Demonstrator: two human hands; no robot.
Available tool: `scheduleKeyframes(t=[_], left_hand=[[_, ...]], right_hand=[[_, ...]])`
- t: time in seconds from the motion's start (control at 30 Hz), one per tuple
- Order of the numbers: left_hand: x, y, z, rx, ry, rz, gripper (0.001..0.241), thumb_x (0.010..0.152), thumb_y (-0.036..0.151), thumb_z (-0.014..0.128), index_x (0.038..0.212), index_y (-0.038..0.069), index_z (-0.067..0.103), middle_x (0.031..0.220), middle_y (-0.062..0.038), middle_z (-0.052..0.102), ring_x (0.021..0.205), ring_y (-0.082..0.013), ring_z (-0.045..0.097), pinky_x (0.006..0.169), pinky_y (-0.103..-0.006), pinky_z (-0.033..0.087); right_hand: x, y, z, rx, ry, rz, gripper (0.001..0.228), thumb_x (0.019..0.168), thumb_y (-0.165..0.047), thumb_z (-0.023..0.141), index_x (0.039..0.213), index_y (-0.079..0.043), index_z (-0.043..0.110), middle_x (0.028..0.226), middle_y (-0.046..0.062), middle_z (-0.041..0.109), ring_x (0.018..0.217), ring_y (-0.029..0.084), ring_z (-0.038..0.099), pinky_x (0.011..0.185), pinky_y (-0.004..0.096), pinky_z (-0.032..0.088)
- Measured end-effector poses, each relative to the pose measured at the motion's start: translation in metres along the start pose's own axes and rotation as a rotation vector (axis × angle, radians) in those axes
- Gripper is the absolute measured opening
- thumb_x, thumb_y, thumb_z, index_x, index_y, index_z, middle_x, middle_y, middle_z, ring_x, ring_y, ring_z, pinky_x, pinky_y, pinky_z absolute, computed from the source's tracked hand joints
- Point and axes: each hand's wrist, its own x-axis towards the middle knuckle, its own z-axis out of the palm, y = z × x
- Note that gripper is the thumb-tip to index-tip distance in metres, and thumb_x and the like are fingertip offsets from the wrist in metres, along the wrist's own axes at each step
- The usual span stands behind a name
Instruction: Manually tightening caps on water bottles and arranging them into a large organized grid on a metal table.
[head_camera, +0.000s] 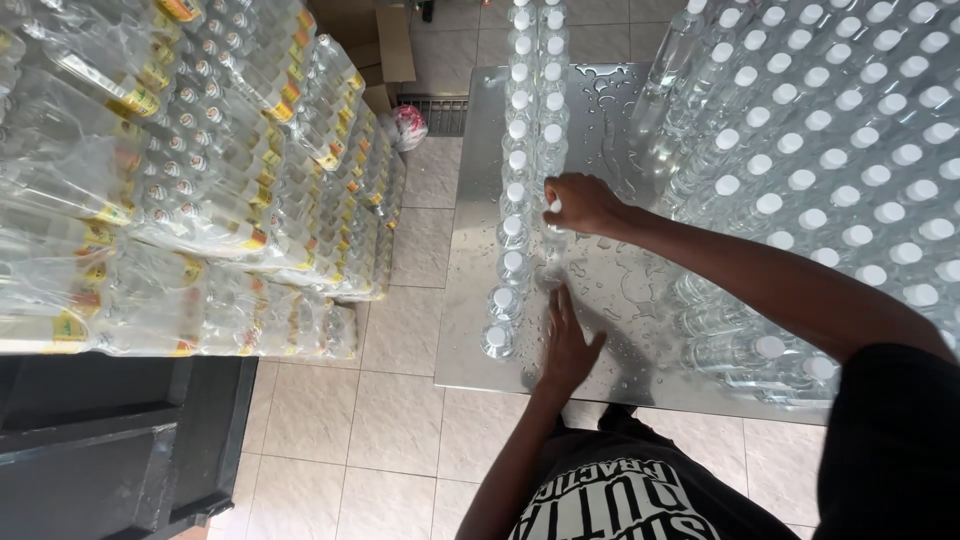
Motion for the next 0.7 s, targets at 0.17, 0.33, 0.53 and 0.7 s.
scheduleKeyframes(t=[0.17, 0.33, 0.53, 0.7], left_hand=[[-0.026, -0.043, 0.023, 0.014, -0.151, -0.073, 0.101, 0.101, 0.032, 0.071, 0.176, 0.013, 0.007, 0.176, -0.027, 0.005, 0.151, -0.0556, 0.041, 0.117, -0.0653, 0.051], [-0.034, -0.057, 0.029, 0.005, -0.193, -0.057, 0.091, 0.102, 0.031, 0.070, 0.175, 0.015, 0.018, 0.176, -0.022, 0.005, 0.151, -0.0533, 0.044, 0.116, -0.0655, 0.053], [-0.028, -0.071, 0.025, 0.025, -0.264, -0.023, 0.085, 0.104, 0.032, 0.070, 0.174, 0.015, 0.024, 0.175, -0.023, 0.009, 0.149, -0.0560, 0.046, 0.117, -0.0676, 0.051], [-0.019, -0.088, 0.023, -0.001, -0.326, -0.005, 0.082, 0.105, 0.038, 0.067, 0.173, 0.019, 0.025, 0.175, -0.022, 0.013, 0.149, -0.0493, 0.049, 0.119, -0.0644, 0.050]], right_hand=[[0.054, 0.021, 0.014, -0.051, 0.117, 0.044, 0.028, 0.097, -0.030, 0.077, 0.116, -0.013, 0.068, 0.109, 0.018, 0.069, 0.102, 0.045, 0.076, 0.080, 0.060, 0.060], [0.056, 0.029, 0.002, 0.017, 0.192, 0.059, 0.031, 0.097, -0.024, 0.076, 0.123, -0.011, 0.068, 0.117, 0.021, 0.063, 0.108, 0.048, 0.073, 0.082, 0.062, 0.059], [-0.046, -0.007, -0.076, 0.052, 0.220, 0.003, 0.045, 0.101, -0.017, 0.072, 0.142, -0.001, 0.061, 0.128, 0.031, 0.062, 0.121, 0.056, 0.066, 0.094, 0.067, 0.057], [-0.154, 0.078, -0.111, -0.284, 0.048, 0.399, 0.040, 0.111, -0.039, 0.059, 0.136, -0.010, 0.070, 0.127, 0.021, 0.074, 0.126, 0.043, 0.071, 0.101, 0.061, 0.058]])
